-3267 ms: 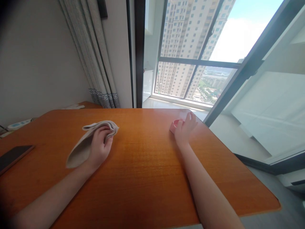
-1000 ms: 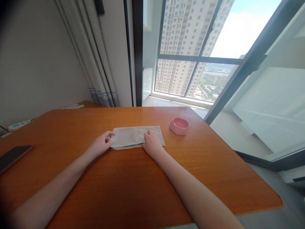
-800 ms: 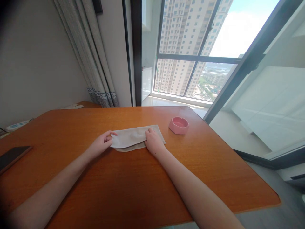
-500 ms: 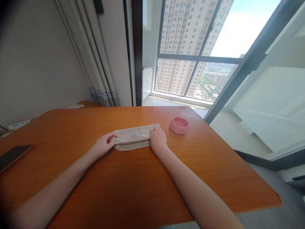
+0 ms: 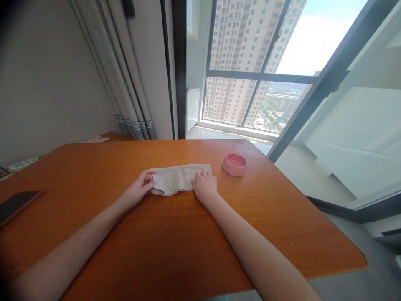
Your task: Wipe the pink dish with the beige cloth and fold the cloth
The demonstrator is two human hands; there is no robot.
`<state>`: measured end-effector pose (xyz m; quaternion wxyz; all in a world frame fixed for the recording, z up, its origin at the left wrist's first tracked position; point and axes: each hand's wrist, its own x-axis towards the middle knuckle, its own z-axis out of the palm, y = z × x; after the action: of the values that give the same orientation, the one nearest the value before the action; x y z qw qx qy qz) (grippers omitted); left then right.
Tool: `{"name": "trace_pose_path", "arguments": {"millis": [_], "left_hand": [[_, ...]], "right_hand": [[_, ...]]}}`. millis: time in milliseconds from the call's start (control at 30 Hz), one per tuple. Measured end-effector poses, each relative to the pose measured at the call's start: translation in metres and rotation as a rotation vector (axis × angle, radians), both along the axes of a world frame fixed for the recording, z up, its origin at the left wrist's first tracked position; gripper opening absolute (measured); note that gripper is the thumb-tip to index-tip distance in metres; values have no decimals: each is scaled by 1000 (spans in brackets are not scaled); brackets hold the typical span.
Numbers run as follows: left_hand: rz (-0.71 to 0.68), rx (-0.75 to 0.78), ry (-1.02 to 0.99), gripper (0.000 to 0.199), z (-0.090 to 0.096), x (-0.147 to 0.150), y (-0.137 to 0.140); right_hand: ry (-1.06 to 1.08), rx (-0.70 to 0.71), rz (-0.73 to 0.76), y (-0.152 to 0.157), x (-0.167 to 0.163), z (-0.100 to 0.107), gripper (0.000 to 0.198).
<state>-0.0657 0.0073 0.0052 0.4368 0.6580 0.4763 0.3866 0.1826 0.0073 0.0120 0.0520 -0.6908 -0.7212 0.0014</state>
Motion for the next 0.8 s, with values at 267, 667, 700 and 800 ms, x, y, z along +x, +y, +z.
{"name": "trace_pose_path", "arguments": {"millis": [267,667,700,800], "left_hand": [[254,91,364,13,2,-23,13],[250,184,717,45,-8,-17,9],[248,157,676,48,-9,-18,9],[277,137,594,54,-11,-25,13]], "right_hand": [[67,65,42,2,3,1,37],[81,41,178,-2,-13,-15,55],[90,50,228,-2,-13,-12,53],[107,50,343,-2,-12,-6,46]]}}
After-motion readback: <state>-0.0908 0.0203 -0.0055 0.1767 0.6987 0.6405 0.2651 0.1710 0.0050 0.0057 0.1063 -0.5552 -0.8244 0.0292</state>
